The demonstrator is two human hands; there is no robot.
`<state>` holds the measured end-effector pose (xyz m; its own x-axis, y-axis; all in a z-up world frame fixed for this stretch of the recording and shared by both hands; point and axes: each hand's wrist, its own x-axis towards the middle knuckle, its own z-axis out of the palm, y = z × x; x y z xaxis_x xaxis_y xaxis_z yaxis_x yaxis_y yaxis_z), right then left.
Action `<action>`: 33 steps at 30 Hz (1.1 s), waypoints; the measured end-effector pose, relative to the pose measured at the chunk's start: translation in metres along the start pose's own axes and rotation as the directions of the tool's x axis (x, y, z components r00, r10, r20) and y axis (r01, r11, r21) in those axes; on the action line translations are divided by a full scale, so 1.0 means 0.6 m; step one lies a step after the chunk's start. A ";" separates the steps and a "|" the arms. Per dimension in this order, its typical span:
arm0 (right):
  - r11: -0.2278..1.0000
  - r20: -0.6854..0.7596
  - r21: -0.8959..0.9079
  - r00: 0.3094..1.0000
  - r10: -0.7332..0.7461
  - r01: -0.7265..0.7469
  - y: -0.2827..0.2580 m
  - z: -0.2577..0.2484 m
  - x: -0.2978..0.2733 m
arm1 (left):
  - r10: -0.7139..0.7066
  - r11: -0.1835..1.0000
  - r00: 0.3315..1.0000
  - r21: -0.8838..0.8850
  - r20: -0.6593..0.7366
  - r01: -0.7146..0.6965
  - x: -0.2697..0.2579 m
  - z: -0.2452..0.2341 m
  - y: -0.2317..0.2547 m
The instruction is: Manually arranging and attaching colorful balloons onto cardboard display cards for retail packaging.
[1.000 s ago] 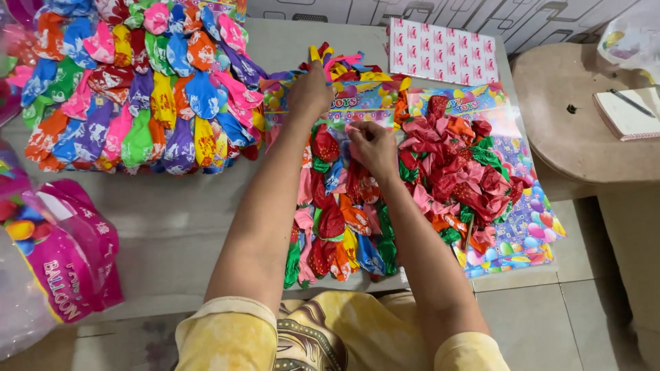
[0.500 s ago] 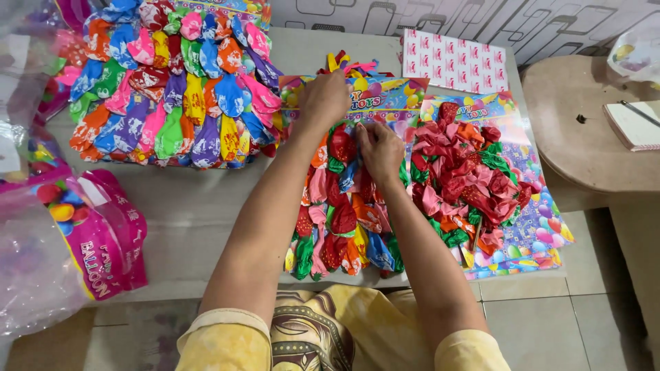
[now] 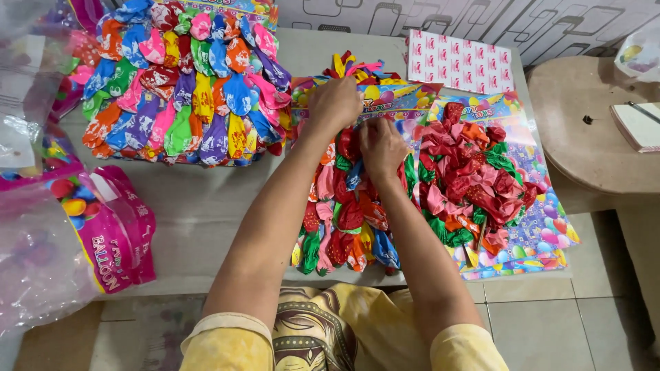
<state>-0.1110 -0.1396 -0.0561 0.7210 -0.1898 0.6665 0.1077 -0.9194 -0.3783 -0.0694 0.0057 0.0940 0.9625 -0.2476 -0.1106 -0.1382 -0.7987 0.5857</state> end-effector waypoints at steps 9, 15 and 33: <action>0.946 -0.035 0.322 0.999 0.037 -0.024 -0.031 -0.009 0.004 | 0.016 0.999 1.000 -0.052 0.022 -0.014 0.008 -0.003 -0.013; 0.977 -0.095 0.215 0.995 0.011 0.010 0.001 0.009 -0.003 | -0.018 0.998 0.992 -0.056 0.124 0.025 -0.021 -0.034 0.006; 0.831 0.029 0.487 0.956 0.292 -0.269 -0.024 -0.005 -0.013 | -0.024 0.999 0.998 -0.033 0.064 0.026 -0.002 -0.012 -0.004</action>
<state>-0.1200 -0.1259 -0.0538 0.7407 -0.4402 0.5075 0.2288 -0.5450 -0.8066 -0.0684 0.0120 0.0983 0.9488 -0.2627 -0.1757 -0.1049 -0.7862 0.6091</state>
